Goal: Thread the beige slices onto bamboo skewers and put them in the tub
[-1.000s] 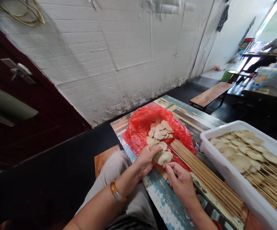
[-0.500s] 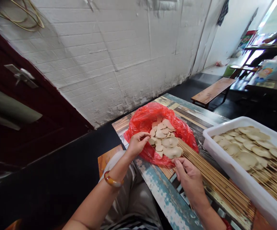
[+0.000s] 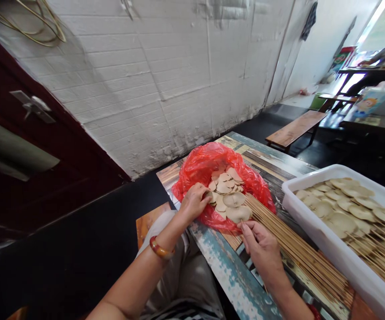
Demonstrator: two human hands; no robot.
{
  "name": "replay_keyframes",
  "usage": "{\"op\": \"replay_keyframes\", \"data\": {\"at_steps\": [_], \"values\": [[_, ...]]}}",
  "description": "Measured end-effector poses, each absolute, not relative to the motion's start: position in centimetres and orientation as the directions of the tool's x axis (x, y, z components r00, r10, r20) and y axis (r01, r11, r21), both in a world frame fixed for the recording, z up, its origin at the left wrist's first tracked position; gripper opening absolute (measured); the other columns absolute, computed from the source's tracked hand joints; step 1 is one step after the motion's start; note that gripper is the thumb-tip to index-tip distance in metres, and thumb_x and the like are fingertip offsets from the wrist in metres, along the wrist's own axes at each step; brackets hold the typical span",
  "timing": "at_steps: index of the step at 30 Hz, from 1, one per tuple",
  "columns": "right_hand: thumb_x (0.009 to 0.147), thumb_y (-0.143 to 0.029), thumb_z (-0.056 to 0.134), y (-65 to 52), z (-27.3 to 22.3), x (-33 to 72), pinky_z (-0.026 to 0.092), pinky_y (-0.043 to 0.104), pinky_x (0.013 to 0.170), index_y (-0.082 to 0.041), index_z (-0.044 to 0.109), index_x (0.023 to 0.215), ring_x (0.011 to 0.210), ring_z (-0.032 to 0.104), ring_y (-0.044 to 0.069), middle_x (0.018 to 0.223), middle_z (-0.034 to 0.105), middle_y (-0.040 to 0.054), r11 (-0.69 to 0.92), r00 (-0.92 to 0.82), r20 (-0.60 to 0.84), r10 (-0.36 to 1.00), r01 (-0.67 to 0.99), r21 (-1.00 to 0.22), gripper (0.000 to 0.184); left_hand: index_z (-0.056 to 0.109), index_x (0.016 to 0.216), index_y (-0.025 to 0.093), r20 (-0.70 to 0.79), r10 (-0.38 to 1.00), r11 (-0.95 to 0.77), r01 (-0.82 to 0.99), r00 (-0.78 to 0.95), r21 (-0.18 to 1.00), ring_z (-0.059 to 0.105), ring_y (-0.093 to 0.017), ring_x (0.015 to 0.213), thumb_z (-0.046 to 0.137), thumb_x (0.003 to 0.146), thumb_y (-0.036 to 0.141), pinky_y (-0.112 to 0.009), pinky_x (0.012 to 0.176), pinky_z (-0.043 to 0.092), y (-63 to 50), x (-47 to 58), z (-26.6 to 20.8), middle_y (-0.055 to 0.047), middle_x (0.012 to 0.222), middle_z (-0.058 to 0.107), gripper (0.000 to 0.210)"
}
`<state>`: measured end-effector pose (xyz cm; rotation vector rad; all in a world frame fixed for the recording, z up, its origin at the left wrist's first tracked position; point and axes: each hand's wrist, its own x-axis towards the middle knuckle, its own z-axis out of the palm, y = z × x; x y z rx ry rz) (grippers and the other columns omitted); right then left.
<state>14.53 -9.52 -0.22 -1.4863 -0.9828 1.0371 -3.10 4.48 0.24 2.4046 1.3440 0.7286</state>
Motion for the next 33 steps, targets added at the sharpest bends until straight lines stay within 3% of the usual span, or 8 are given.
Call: {"op": "replay_keyframes", "data": {"at_steps": [9, 13, 15, 19, 22, 26, 33], "values": [[0.080, -0.045, 0.051, -9.6, -0.3, 14.5, 0.024, 0.020, 0.039, -0.016, 0.059, 0.083, 0.041, 0.032, 0.008, 0.046, 0.037, -0.0078, -0.144, 0.300, -0.108, 0.948, 0.101, -0.984, 0.031, 0.057, 0.068, 0.017, 0.379, 0.879, -0.477, 0.566, 0.290, 0.673, 0.051, -0.016, 0.083, 0.054, 0.069, 0.013, -0.031, 0.081, 0.037, 5.2, -2.7, 0.6, -0.003, 0.081, 0.057, 0.005], [0.079, -0.046, 0.052, -9.5, -0.5, 14.6, 0.022, 0.020, 0.038, -0.015, 0.059, 0.087, 0.040, 0.031, 0.007, 0.046, 0.036, -0.0084, -0.156, 0.298, -0.127, 0.946, 0.077, -0.985, 0.033, 0.057, 0.069, 0.015, 0.208, 0.962, -0.245, 0.228, 0.176, 0.942, 0.050, -0.012, 0.067, 0.058, 0.068, 0.020, -0.024, 0.065, 0.039, 5.3, -2.9, 1.4, -0.001, 0.071, 0.057, 0.005], [0.079, -0.045, 0.052, -9.5, -0.5, 14.6, 0.021, 0.019, 0.037, -0.015, 0.059, 0.089, 0.039, 0.031, 0.007, 0.046, 0.036, -0.0087, -0.151, 0.293, -0.130, 0.947, 0.050, -0.987, 0.032, 0.056, 0.070, 0.014, 0.084, 0.981, -0.082, -0.016, 0.178, 0.996, 0.046, -0.008, 0.057, 0.061, 0.067, 0.025, -0.019, 0.054, 0.035, 5.2, -2.9, 1.7, 0.001, 0.064, 0.054, 0.013], [0.080, -0.045, 0.051, -9.6, -0.4, 14.5, 0.022, 0.019, 0.037, -0.016, 0.058, 0.089, 0.039, 0.032, 0.007, 0.045, 0.036, -0.0090, -0.138, 0.292, -0.121, 0.949, 0.038, -0.990, 0.031, 0.053, 0.069, 0.014, -0.124, 0.966, 0.189, -0.289, 0.228, 0.938, 0.041, -0.004, 0.045, 0.068, 0.061, 0.031, -0.016, 0.044, 0.029, 4.6, -2.3, 1.8, 0.005, 0.054, 0.048, 0.024], [0.078, -0.048, 0.052, -9.6, -0.1, 14.4, 0.022, 0.020, 0.036, -0.016, 0.058, 0.086, 0.037, 0.031, 0.007, 0.045, 0.035, -0.0091, -0.149, 0.295, -0.130, 0.946, 0.042, -0.988, 0.033, 0.056, 0.078, 0.014, -0.214, 0.933, 0.318, -0.386, 0.290, 0.866, 0.051, -0.007, 0.051, 0.072, 0.058, 0.029, -0.017, 0.047, 0.037, 3.9, -1.6, 1.7, 0.002, 0.061, 0.056, 0.030], [0.078, -0.050, 0.052, -9.6, 0.0, 14.4, 0.023, 0.020, 0.036, -0.017, 0.058, 0.084, 0.037, 0.031, 0.008, 0.044, 0.036, -0.0089, -0.144, 0.294, -0.117, 0.949, 0.070, -0.987, 0.034, 0.057, 0.098, 0.012, -0.221, 0.906, 0.379, -0.463, 0.360, 0.801, 0.057, -0.009, 0.058, 0.075, 0.054, 0.020, -0.019, 0.051, 0.042, 3.3, -0.7, 1.7, -0.004, 0.077, 0.064, 0.047], [0.077, -0.049, 0.053, -9.6, 0.1, 14.3, 0.022, 0.020, 0.036, -0.017, 0.058, 0.082, 0.037, 0.030, 0.007, 0.044, 0.035, -0.0092, -0.145, 0.301, -0.134, 0.944, 0.014, -0.989, 0.032, 0.050, 0.106, 0.017, -0.184, 0.887, 0.403, -0.514, 0.424, 0.757, 0.064, -0.016, 0.074, 0.072, 0.051, 0.009, -0.025, 0.064, 0.048, 2.5, 0.4, 1.7, -0.005, 0.096, 0.062, 0.060]]}}
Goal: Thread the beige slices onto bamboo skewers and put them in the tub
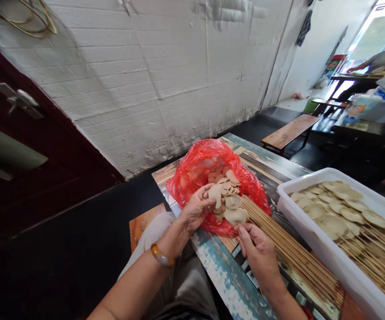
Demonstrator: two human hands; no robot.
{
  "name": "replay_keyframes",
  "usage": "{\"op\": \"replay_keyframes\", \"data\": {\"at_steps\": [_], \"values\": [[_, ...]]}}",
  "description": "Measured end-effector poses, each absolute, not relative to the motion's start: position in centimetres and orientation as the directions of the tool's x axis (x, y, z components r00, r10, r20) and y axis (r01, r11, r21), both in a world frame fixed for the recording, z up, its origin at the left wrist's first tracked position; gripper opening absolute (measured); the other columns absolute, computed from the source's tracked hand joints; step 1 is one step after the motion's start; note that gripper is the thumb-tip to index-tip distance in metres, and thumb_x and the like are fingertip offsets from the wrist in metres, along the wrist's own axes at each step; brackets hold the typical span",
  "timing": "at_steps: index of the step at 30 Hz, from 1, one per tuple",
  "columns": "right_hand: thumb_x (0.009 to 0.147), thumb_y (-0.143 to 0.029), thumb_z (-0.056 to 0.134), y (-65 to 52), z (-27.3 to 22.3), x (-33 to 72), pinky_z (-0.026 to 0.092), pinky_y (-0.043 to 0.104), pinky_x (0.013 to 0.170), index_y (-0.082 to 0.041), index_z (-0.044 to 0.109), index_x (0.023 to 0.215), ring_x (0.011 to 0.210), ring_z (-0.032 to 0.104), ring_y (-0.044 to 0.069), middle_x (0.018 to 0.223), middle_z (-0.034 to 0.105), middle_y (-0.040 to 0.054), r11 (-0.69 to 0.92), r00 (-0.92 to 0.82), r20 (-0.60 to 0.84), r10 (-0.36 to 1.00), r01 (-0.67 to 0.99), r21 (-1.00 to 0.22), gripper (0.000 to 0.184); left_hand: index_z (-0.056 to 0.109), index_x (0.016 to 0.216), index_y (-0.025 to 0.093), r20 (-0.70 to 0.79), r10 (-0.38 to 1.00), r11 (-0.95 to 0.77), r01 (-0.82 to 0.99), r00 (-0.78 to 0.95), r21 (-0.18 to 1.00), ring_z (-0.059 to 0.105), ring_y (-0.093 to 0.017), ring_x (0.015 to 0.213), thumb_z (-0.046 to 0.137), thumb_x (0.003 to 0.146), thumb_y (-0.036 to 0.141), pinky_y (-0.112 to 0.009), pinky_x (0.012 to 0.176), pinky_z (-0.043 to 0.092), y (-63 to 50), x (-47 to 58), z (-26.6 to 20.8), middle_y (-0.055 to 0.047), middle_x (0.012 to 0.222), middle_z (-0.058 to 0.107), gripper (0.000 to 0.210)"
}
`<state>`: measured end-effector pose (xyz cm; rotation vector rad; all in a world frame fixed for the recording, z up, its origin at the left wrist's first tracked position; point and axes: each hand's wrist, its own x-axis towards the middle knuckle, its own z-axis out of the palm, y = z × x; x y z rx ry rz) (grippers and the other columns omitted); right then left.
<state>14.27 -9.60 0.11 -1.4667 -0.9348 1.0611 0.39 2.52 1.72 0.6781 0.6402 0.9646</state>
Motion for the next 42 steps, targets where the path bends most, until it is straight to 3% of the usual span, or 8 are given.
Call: {"op": "replay_keyframes", "data": {"at_steps": [4, 9, 12, 17, 24, 31, 37, 42], "values": [[0.078, -0.046, 0.055, -9.6, 0.1, 14.3, 0.021, 0.019, 0.036, -0.016, 0.059, 0.083, 0.037, 0.030, 0.006, 0.044, 0.036, -0.0093, -0.133, 0.289, -0.134, 0.948, -0.026, -0.991, 0.030, 0.049, 0.102, 0.017, -0.190, 0.903, 0.376, -0.494, 0.385, 0.784, 0.063, -0.017, 0.071, 0.071, 0.048, 0.008, -0.025, 0.062, 0.047, 2.3, 0.7, 1.7, -0.004, 0.091, 0.061, 0.059], [0.078, -0.044, 0.056, -9.6, 0.0, 14.4, 0.023, 0.019, 0.037, -0.016, 0.059, 0.083, 0.038, 0.030, 0.006, 0.044, 0.037, -0.0091, -0.123, 0.290, -0.126, 0.949, -0.028, -0.992, 0.028, 0.056, 0.079, 0.013, -0.130, 0.931, 0.277, -0.431, 0.340, 0.859, 0.056, -0.009, 0.063, 0.073, 0.052, 0.013, -0.019, 0.059, 0.042, 2.1, 0.7, 1.9, 0.000, 0.072, 0.060, 0.031], [0.078, -0.044, 0.055, -9.6, -0.1, 14.4, 0.024, 0.020, 0.037, -0.016, 0.059, 0.084, 0.038, 0.031, 0.006, 0.045, 0.037, -0.0088, -0.123, 0.291, -0.120, 0.949, -0.008, -0.992, 0.029, 0.058, 0.073, 0.012, -0.114, 0.930, 0.256, -0.393, 0.350, 0.883, 0.054, -0.009, 0.059, 0.074, 0.055, 0.020, -0.020, 0.058, 0.042, 2.1, 0.4, 2.1, -0.001, 0.068, 0.061, 0.025], [0.078, -0.045, 0.056, -9.6, 0.0, 14.4, 0.023, 0.019, 0.037, -0.016, 0.058, 0.083, 0.038, 0.031, 0.006, 0.044, 0.036, -0.0093, -0.125, 0.304, -0.121, 0.945, -0.009, -0.992, 0.029, 0.059, 0.069, 0.011, -0.125, 0.943, 0.231, -0.334, 0.309, 0.914, 0.050, -0.006, 0.051, 0.074, 0.057, 0.028, -0.017, 0.050, 0.037, 2.8, -0.1, 1.9, 0.000, 0.061, 0.059, 0.025], [0.080, -0.048, 0.050, -10.4, 0.9, 13.7, 0.016, 0.019, 0.035, -0.016, 0.056, 0.082, 0.033, 0.021, 0.005, 0.038, 0.032, -0.0109, -0.187, 0.169, -0.194, 0.966, -0.060, -0.981, 0.032, 0.056, 0.080, 0.014, -0.224, 0.929, 0.346, -0.476, 0.296, 0.808, 0.056, -0.009, 0.053, 0.078, 0.049, 0.025, -0.018, 0.046, 0.042, 3.7, 0.3, 0.9, -0.001, 0.070, 0.062, 0.039], [0.083, -0.043, 0.047, -10.0, 0.1, 13.8, 0.029, 0.020, 0.041, -0.017, 0.059, 0.081, 0.039, 0.037, 0.009, 0.043, 0.038, -0.0075, -0.161, 0.117, -0.135, 0.984, 0.244, -0.956, 0.028, 0.057, 0.084, 0.013, -0.241, 0.922, 0.375, -0.546, 0.303, 0.749, 0.060, -0.012, 0.057, 0.075, 0.056, 0.027, -0.025, 0.057, 0.050, 3.9, 0.7, -0.1, -0.003, 0.070, 0.064, 0.037], [0.082, -0.044, 0.046, -9.7, -0.5, 14.3, 0.032, 0.020, 0.040, -0.019, 0.060, 0.076, 0.039, 0.040, 0.010, 0.044, 0.040, -0.0065, -0.185, 0.118, -0.153, 0.981, 0.344, -0.920, 0.030, 0.057, 0.084, 0.013, -0.202, 0.959, 0.282, -0.582, 0.201, 0.763, 0.061, -0.013, 0.062, 0.075, 0.055, 0.022, -0.025, 0.058, 0.051, 4.5, 0.5, -0.3, -0.003, 0.076, 0.065, 0.035], [0.084, -0.044, 0.044, -9.8, -0.2, 14.4, 0.033, 0.021, 0.040, -0.018, 0.060, 0.088, 0.037, 0.040, 0.011, 0.041, 0.038, -0.0076, -0.216, 0.114, -0.187, 0.976, 0.363, -0.907, 0.031, 0.057, 0.083, 0.013, -0.199, 0.964, 0.264, -0.592, 0.174, 0.762, 0.061, -0.012, 0.063, 0.073, 0.058, 0.020, -0.025, 0.059, 0.052, 4.7, 0.2, -0.1, -0.001, 0.075, 0.063, 0.031]]}}
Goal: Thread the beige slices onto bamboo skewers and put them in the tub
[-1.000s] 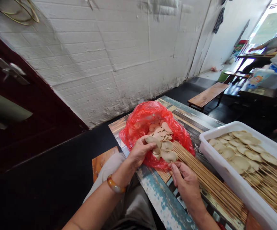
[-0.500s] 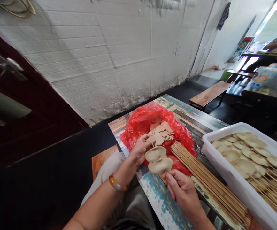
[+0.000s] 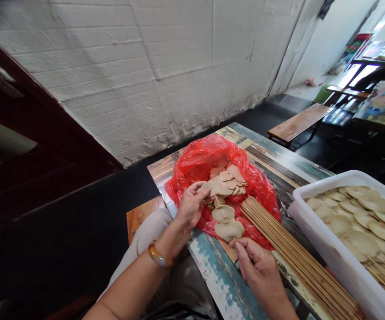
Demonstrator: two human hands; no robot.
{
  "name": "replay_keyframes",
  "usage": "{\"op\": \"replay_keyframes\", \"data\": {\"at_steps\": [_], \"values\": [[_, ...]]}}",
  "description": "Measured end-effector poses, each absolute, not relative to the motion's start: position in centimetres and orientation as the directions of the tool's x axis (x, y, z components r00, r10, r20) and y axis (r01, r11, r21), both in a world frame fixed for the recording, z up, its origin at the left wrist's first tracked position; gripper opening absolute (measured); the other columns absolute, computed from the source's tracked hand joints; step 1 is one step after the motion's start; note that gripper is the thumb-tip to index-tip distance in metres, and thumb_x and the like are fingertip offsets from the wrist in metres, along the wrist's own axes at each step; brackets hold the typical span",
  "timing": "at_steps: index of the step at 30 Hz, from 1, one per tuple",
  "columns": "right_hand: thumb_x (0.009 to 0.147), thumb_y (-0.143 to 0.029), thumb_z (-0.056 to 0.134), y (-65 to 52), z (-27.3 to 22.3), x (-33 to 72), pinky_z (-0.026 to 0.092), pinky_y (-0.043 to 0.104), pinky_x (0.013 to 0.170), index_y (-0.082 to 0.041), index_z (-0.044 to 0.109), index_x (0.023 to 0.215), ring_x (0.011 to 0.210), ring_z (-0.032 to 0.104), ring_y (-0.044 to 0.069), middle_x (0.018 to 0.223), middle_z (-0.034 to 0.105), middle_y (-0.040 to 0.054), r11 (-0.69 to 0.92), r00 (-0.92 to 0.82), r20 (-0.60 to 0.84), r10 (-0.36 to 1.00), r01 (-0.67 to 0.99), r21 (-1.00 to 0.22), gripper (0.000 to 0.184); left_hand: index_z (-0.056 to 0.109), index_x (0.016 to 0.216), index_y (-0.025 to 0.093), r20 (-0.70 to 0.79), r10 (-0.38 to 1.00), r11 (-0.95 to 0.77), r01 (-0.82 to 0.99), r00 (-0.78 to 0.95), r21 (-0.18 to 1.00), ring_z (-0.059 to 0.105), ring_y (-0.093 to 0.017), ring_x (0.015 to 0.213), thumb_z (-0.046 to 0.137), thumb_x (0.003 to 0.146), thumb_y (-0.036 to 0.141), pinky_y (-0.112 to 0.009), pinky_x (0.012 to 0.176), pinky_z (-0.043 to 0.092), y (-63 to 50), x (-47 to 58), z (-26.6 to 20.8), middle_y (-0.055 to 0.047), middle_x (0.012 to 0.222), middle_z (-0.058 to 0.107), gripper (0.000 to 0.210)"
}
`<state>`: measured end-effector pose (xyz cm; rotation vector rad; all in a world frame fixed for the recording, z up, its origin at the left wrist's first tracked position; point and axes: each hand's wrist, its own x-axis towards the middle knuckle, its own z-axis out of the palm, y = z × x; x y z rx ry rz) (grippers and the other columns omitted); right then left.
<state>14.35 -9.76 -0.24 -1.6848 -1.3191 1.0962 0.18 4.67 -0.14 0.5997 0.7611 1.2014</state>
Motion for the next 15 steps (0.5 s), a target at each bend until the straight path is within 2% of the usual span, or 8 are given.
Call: {"op": "replay_keyframes", "data": {"at_steps": [9, 15], "values": [[0.085, -0.043, 0.043, -9.84, -0.44, 14.56, 0.032, 0.021, 0.040, -0.018, 0.058, 0.093, 0.037, 0.040, 0.011, 0.042, 0.038, -0.0079, -0.235, 0.085, -0.219, 0.972, 0.382, -0.894, 0.030, 0.059, 0.083, 0.014, -0.200, 0.964, 0.266, -0.583, 0.176, 0.768, 0.059, -0.010, 0.059, 0.073, 0.057, 0.022, -0.024, 0.058, 0.051, 4.86, 0.05, -0.23, -0.001, 0.075, 0.064, 0.031], [0.084, -0.045, 0.043, -9.75, -0.33, 14.51, 0.032, 0.021, 0.040, -0.019, 0.059, 0.086, 0.037, 0.040, 0.011, 0.041, 0.038, -0.0077, -0.249, 0.093, -0.231, 0.969, 0.393, -0.885, 0.030, 0.059, 0.083, 0.014, -0.185, 0.970, 0.242, -0.587, 0.156, 0.773, 0.060, -0.010, 0.061, 0.074, 0.057, 0.024, -0.023, 0.059, 0.051, 4.87, 0.01, -0.15, -0.001, 0.076, 0.064, 0.032]]}}
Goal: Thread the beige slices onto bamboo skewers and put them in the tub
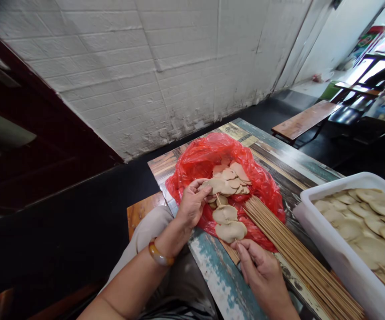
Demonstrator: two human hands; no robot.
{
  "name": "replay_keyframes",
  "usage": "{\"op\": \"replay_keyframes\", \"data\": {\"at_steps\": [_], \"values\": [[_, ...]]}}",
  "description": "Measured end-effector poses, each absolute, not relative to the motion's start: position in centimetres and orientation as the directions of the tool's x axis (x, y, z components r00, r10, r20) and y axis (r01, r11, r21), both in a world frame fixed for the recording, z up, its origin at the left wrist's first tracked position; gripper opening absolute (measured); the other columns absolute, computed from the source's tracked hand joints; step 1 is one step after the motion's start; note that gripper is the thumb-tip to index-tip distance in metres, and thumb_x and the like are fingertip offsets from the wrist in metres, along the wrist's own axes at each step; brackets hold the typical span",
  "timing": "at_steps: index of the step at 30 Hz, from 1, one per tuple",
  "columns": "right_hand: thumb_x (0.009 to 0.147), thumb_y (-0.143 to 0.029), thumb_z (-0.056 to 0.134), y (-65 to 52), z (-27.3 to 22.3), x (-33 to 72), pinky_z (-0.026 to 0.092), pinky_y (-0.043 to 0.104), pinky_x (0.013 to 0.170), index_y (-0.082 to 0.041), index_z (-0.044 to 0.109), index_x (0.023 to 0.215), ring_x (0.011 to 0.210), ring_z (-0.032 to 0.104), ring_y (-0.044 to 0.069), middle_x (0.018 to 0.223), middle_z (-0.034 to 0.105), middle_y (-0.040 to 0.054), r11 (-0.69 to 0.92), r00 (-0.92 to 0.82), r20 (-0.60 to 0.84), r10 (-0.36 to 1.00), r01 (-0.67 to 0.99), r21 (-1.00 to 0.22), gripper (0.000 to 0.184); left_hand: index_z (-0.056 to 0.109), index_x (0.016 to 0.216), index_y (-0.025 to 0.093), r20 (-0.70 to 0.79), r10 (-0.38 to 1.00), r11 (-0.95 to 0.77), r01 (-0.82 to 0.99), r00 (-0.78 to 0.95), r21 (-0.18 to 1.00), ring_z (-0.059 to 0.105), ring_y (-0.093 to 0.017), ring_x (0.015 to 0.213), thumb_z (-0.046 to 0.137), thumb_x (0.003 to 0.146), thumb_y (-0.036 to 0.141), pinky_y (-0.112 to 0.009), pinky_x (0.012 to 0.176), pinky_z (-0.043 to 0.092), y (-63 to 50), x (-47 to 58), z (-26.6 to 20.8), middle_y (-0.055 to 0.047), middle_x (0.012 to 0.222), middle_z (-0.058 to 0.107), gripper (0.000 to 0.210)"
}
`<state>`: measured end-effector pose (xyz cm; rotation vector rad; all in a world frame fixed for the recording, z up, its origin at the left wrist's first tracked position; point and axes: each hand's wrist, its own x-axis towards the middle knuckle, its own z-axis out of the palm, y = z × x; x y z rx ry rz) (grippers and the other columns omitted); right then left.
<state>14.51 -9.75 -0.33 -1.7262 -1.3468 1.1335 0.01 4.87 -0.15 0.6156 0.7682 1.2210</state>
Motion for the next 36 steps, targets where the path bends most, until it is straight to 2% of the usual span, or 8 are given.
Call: {"op": "replay_keyframes", "data": {"at_steps": [16, 24, 29, 36], "values": [[0.084, -0.044, 0.043, -9.43, -0.06, 14.36, 0.032, 0.022, 0.041, -0.017, 0.060, 0.093, 0.037, 0.041, 0.012, 0.041, 0.039, -0.0078, -0.262, 0.116, -0.235, 0.965, 0.388, -0.884, 0.033, 0.062, 0.083, 0.015, -0.099, 0.990, 0.134, -0.467, 0.098, 0.874, 0.058, -0.010, 0.059, 0.071, 0.060, 0.027, -0.023, 0.058, 0.049, 4.35, 0.29, 0.27, -0.001, 0.072, 0.063, 0.027], [0.084, -0.044, 0.044, -9.37, 0.13, 14.13, 0.032, 0.022, 0.042, -0.018, 0.060, 0.090, 0.037, 0.039, 0.011, 0.040, 0.038, -0.0081, -0.220, 0.134, -0.180, 0.974, 0.415, -0.883, 0.032, 0.063, 0.084, 0.016, -0.050, 0.992, 0.092, -0.385, 0.117, 0.918, 0.058, -0.010, 0.060, 0.066, 0.066, 0.024, -0.021, 0.056, 0.048, 4.04, 0.59, -0.33, -0.001, 0.074, 0.064, 0.020], [0.083, -0.047, 0.043, -9.49, -0.04, 14.02, 0.032, 0.022, 0.040, -0.018, 0.059, 0.089, 0.037, 0.040, 0.011, 0.041, 0.037, -0.0080, -0.236, 0.126, -0.203, 0.971, 0.365, -0.900, 0.034, 0.060, 0.087, 0.015, -0.101, 0.979, 0.174, -0.466, 0.179, 0.867, 0.061, -0.013, 0.063, 0.068, 0.065, 0.028, -0.023, 0.055, 0.049, 4.08, 0.51, 0.00, -0.003, 0.082, 0.064, 0.027], [0.080, -0.050, 0.046, -9.64, -0.37, 13.54, 0.031, 0.021, 0.037, -0.018, 0.061, 0.086, 0.034, 0.038, 0.010, 0.038, 0.037, -0.0084, -0.212, 0.211, -0.143, 0.967, 0.353, -0.911, 0.035, 0.059, 0.088, 0.014, -0.128, 0.952, 0.265, -0.544, 0.277, 0.796, 0.064, -0.016, 0.067, 0.067, 0.066, 0.034, -0.021, 0.054, 0.048, 4.01, 0.07, 0.12, -0.006, 0.081, 0.066, 0.031]]}}
